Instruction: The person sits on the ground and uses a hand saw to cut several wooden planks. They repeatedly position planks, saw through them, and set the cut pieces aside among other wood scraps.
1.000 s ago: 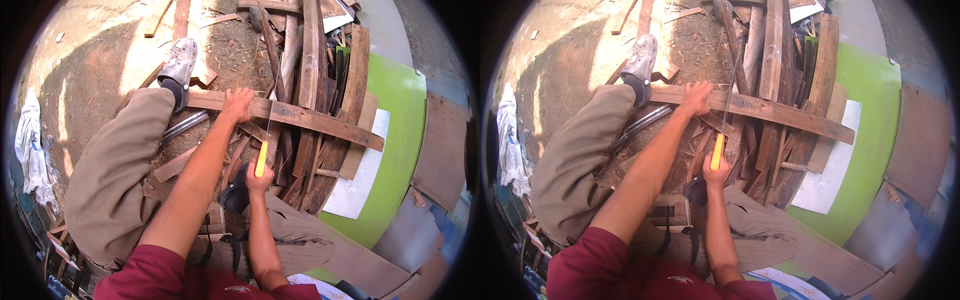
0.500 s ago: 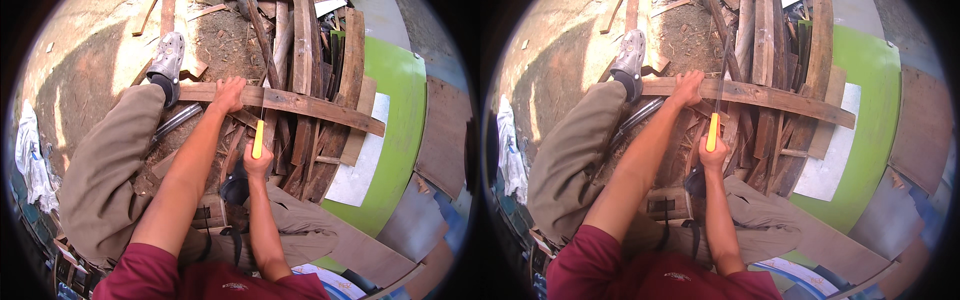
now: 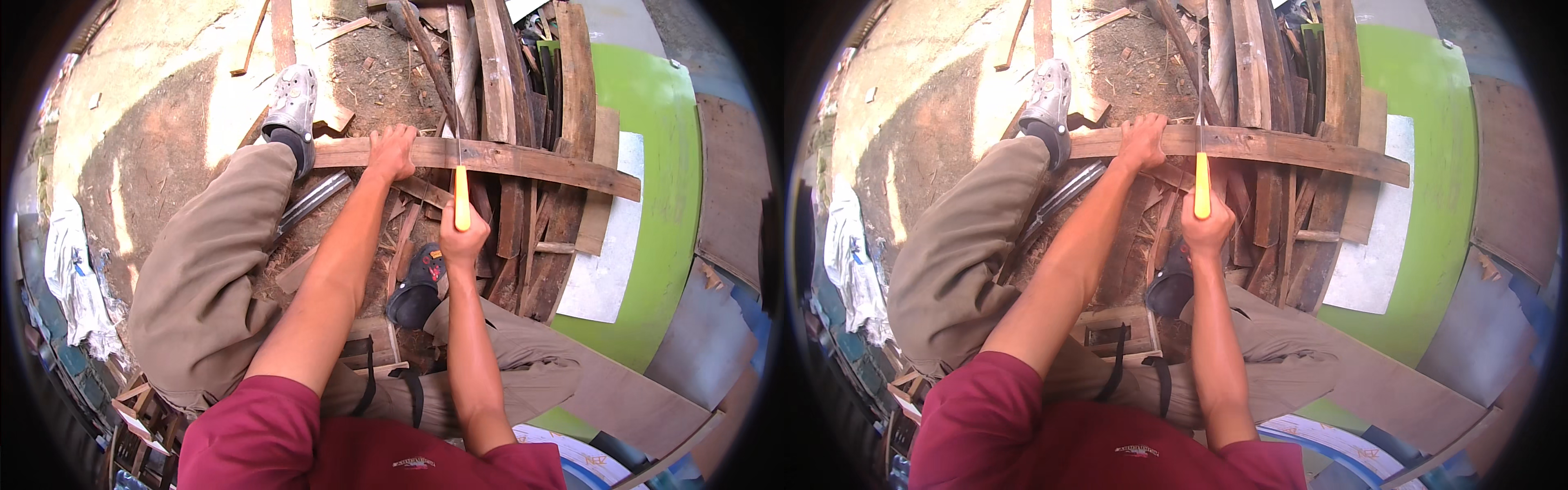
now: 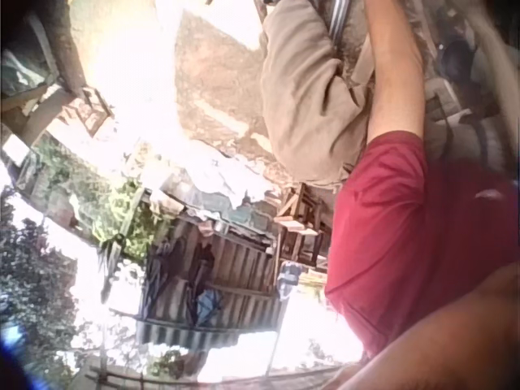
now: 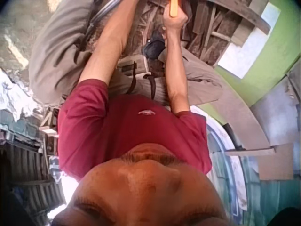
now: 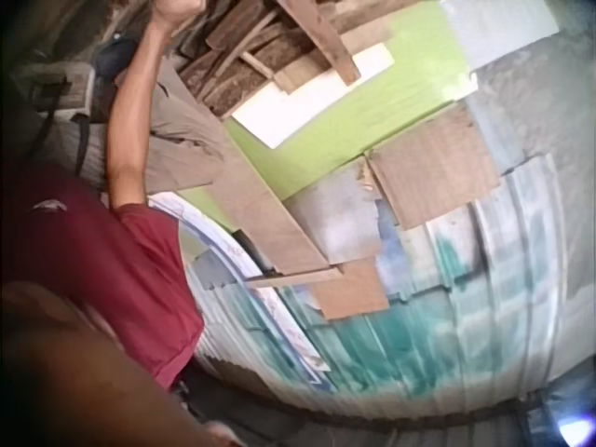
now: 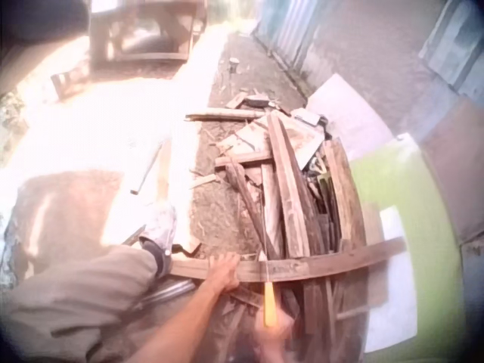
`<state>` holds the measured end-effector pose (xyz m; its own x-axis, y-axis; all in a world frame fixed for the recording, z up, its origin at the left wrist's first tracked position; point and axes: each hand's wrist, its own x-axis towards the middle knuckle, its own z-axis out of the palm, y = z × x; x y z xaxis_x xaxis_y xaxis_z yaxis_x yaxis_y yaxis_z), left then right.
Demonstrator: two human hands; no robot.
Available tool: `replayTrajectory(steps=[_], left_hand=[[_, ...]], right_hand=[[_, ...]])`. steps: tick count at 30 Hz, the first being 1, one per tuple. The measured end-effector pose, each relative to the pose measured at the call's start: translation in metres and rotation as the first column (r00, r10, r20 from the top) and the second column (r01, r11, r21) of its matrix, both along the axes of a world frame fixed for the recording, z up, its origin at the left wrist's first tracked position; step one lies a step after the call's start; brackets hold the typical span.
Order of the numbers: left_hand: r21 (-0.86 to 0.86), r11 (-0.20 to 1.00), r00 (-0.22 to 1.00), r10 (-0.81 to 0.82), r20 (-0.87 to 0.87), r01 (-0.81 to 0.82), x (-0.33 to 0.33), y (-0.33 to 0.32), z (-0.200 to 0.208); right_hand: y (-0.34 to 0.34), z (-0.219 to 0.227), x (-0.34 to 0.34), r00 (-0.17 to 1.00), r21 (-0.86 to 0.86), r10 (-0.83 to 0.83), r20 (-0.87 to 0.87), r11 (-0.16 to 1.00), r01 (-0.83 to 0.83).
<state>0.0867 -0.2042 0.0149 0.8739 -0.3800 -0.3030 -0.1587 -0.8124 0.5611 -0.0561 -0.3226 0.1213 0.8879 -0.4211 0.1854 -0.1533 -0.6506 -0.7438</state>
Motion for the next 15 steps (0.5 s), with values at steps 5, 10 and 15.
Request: replayTrajectory(steps=[5,10,15], left_hand=[[0.053,0.978,0.925,0.173,0.338,-0.202,-0.026,0.009,-0.020],[-0.196,0.959,0.954,0.239,0.179,-0.203,-0.155,0.001,-0.009],[0.097,0.937,0.728,0.324,-0.604,-0.336,-0.237,-0.015,-0.006]], right_hand=[[0.002,0.044,-0.086,0.997,-0.048,0.043,0.062,0.998,-0.040],[-0.008,0.042,-0.117,0.996,-0.075,-0.077,0.051,0.994,0.081],[-0.006,0.053,-0.117,0.994,-0.016,-0.086,0.065,0.996,0.087]])
